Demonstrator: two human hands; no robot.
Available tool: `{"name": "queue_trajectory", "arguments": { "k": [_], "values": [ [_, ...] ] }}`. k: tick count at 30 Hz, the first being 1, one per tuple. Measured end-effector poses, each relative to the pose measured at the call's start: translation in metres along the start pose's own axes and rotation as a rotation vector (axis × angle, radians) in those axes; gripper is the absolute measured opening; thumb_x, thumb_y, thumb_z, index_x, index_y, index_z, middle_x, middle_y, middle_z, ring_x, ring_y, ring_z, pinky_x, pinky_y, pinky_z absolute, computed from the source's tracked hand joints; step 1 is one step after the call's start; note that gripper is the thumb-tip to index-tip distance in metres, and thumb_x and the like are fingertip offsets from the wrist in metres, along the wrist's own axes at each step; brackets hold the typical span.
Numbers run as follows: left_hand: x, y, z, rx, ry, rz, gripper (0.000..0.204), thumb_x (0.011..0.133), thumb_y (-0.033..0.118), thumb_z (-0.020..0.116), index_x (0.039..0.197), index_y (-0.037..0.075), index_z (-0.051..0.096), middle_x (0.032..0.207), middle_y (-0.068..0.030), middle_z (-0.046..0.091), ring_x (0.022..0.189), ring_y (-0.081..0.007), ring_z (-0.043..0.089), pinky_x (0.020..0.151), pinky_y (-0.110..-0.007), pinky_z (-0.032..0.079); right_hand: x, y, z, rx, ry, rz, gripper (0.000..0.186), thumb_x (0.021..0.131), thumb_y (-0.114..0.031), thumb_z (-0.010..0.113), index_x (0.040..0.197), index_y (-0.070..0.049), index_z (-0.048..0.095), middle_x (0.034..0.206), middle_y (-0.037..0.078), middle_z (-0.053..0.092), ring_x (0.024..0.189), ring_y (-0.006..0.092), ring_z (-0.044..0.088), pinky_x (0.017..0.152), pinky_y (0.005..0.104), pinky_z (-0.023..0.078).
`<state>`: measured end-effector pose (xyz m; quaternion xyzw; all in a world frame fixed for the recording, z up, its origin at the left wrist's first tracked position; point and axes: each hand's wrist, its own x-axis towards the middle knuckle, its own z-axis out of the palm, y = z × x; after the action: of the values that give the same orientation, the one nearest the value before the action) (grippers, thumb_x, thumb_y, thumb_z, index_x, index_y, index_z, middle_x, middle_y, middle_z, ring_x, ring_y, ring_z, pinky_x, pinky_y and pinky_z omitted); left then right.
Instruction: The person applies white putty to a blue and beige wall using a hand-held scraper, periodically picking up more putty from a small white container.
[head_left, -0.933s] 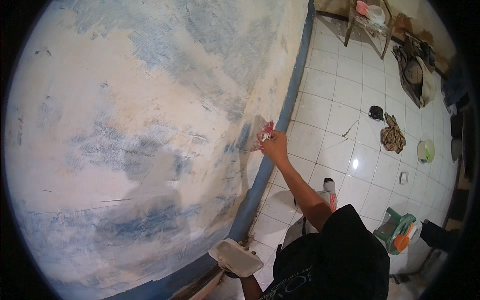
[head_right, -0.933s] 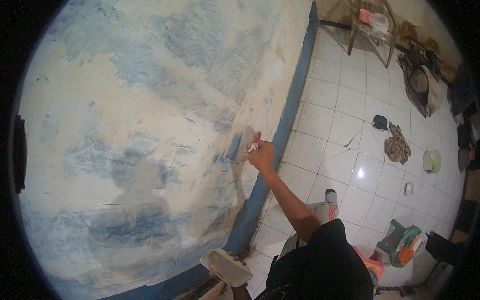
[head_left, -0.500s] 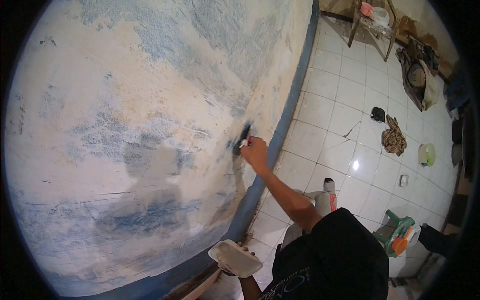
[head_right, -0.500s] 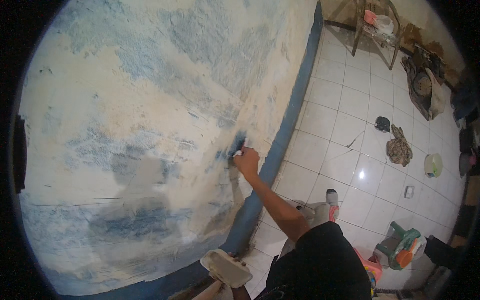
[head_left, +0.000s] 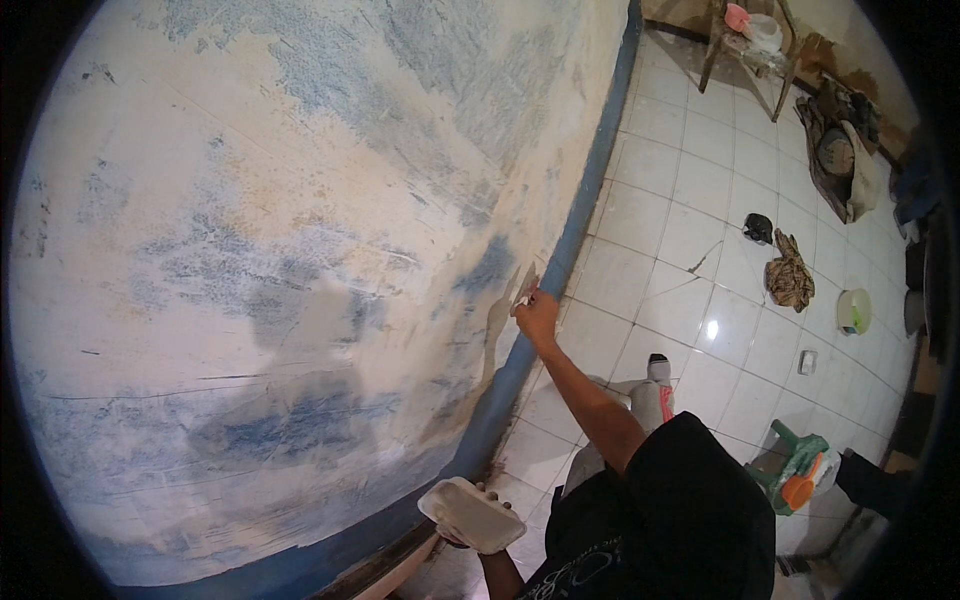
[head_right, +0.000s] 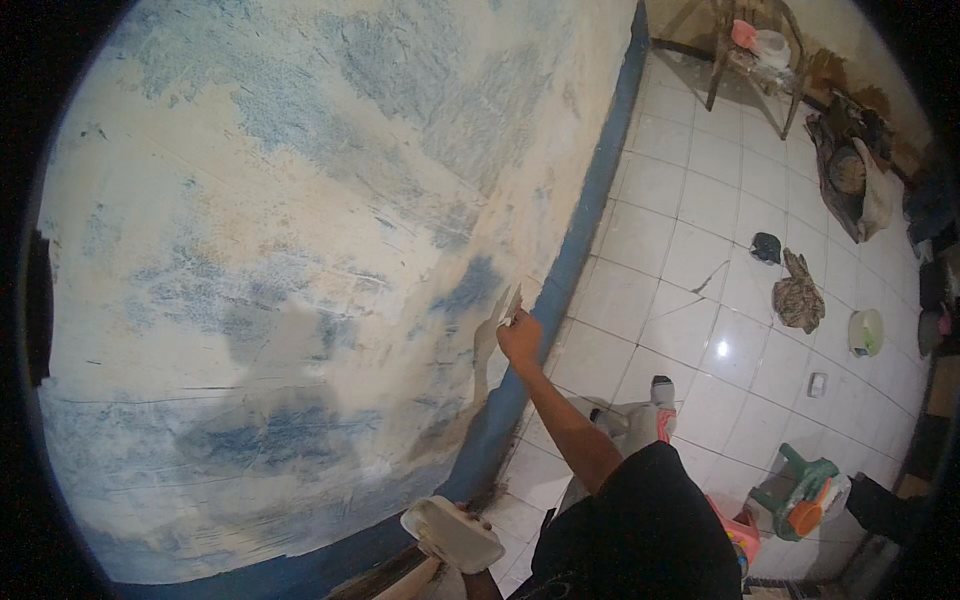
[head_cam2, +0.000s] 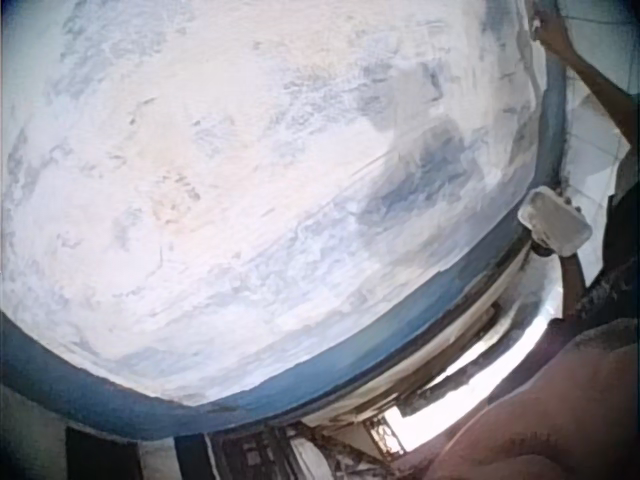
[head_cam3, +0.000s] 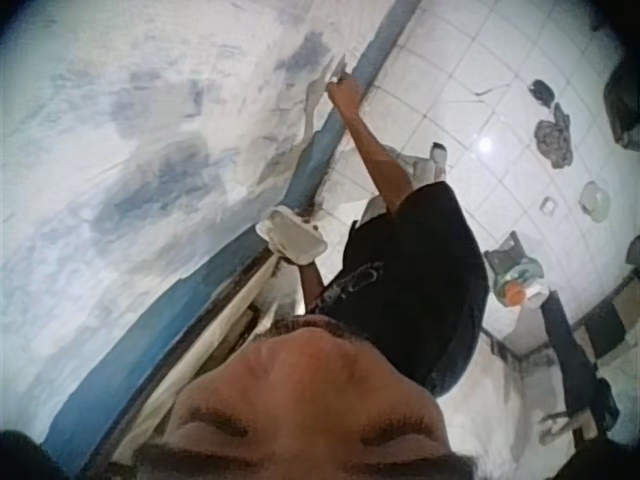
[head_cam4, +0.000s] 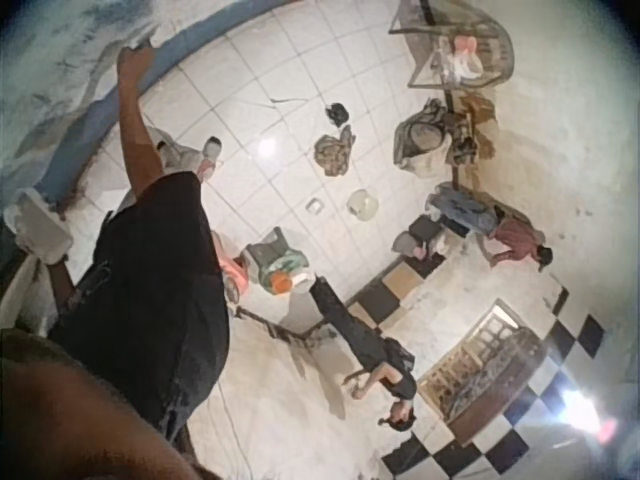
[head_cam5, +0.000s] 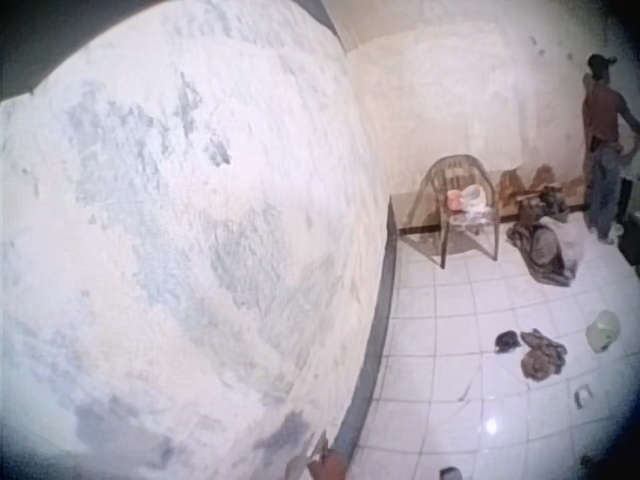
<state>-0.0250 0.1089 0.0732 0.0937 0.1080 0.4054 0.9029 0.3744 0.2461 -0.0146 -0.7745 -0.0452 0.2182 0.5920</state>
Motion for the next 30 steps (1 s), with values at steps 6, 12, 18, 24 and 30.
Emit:
{"name": "queue_trajectory", "arguments": {
  "k": [6, 12, 18, 24, 30],
  "values": [
    [-0.013, 0.000, 0.002, -0.015, 0.052, 0.058, 0.093, 0.074, 0.065, 0.064, 0.147, 0.022, 0.026, 0.146, -0.0259, 0.027, 0.123, -0.0472, 0.039, 0.094, -0.072, 0.033, -0.013, -0.003, 0.035, -0.124, 0.029, 0.037, 0.021, 0.065, -0.017, 0.064, 0.074, 0.002, 0.065, 0.067, 0.023, 0.063, 0.065, 0.0426, 0.061, 0.060, 0.0465, 0.047],
    [-0.017, 0.000, -0.005, -0.003, 0.048, 0.075, 0.095, 0.074, 0.065, 0.065, 0.147, 0.020, 0.026, 0.146, -0.0248, 0.027, 0.123, -0.0460, 0.039, 0.094, -0.070, 0.034, -0.019, -0.017, 0.029, 0.030, -0.169, 0.108, 0.020, 0.066, -0.015, 0.062, 0.070, 0.004, 0.063, 0.065, 0.023, 0.063, 0.062, 0.0381, 0.063, 0.059, 0.0444, 0.048],
    [-0.002, -0.012, 0.004, -0.014, 0.069, 0.060, 0.093, 0.075, 0.070, 0.057, 0.147, 0.019, 0.026, 0.145, -0.0243, 0.029, 0.119, -0.0470, 0.041, 0.089, -0.070, 0.036, -0.047, -0.086, 0.001, 0.241, -0.227, 0.021, 0.018, 0.071, -0.010, 0.062, 0.077, 0.006, 0.066, 0.066, 0.018, 0.065, 0.060, 0.0206, 0.063, 0.058, 0.0360, 0.048],
    [-0.004, 0.002, -0.018, 0.113, 0.087, 0.023, 0.093, 0.077, 0.073, 0.051, 0.147, 0.018, 0.025, 0.142, -0.0261, 0.033, 0.116, -0.0482, 0.045, 0.085, -0.070, 0.038, -0.083, -0.149, -0.021, 0.463, -0.219, -0.112, 0.019, 0.077, -0.011, 0.066, 0.079, 0.007, 0.065, 0.065, 0.014, 0.065, 0.058, 0.0177, 0.062, 0.055, 0.0321, 0.047],
    [-0.002, 0.002, -0.010, 0.016, 0.032, -0.020, 0.093, 0.074, 0.066, 0.062, 0.146, 0.018, 0.027, 0.143, -0.0242, 0.032, 0.120, -0.0461, 0.041, 0.091, -0.071, 0.034, -0.065, -0.108, -0.037, 0.529, -0.151, 0.024, 0.009, 0.075, 0.004, 0.057, 0.077, 0.004, 0.066, 0.065, 0.005, 0.063, 0.053, 0.0115, 0.056, 0.045, 0.0280, 0.042]
  ]
}}
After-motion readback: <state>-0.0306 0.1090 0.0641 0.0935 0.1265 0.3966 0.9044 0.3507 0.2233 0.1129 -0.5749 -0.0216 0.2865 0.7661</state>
